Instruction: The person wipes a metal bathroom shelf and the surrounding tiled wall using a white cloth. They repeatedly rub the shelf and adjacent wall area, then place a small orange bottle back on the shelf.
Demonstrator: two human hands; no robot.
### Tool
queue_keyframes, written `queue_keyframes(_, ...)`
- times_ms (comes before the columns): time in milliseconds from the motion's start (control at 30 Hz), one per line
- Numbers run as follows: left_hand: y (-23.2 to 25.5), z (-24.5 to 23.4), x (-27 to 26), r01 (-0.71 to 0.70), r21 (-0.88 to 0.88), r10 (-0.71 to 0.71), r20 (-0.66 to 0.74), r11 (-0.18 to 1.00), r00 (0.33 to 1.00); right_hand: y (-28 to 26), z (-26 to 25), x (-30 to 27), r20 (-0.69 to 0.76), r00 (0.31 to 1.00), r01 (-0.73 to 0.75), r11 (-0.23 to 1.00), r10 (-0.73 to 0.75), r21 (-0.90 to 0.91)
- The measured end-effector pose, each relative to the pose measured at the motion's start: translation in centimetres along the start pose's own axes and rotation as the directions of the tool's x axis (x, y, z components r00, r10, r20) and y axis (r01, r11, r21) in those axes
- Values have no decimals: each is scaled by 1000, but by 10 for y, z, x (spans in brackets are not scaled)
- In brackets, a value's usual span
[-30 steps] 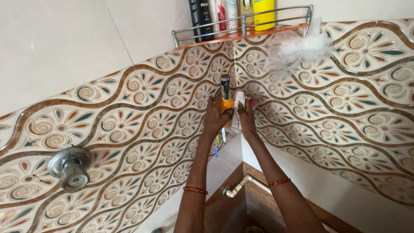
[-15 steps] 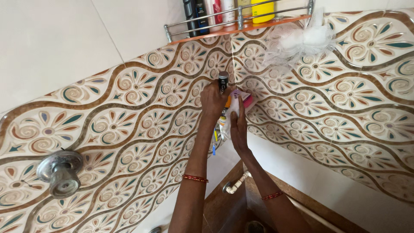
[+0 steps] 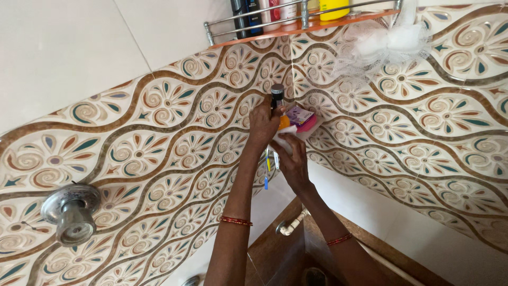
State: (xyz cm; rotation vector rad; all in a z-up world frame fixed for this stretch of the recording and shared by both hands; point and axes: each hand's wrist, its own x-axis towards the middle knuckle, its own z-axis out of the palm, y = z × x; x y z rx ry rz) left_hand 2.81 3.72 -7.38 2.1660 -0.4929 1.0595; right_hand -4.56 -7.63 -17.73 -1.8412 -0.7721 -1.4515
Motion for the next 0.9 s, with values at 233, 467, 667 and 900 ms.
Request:
queue_keyframes(233, -1, 1, 1, -21, 5, 21, -3, 1000, 1000, 9, 1, -9, -3, 1000, -29, 999, 29, 34)
queue_keyframes(467, 12, 3, 0, 60, -31, -58, 68, 998, 996, 21, 8, -6, -50, 986, -153, 978, 161, 139)
queue_keyframes(667, 10, 5, 1, 38, -39, -36, 50, 998, 998, 17, 1, -24, 18, 997, -80, 995, 79, 60)
queue_keyframes(900, 1, 10, 6, 34, -29, -33, 55, 999, 998, 21, -2, 3, 27, 955, -289, 906, 295, 310)
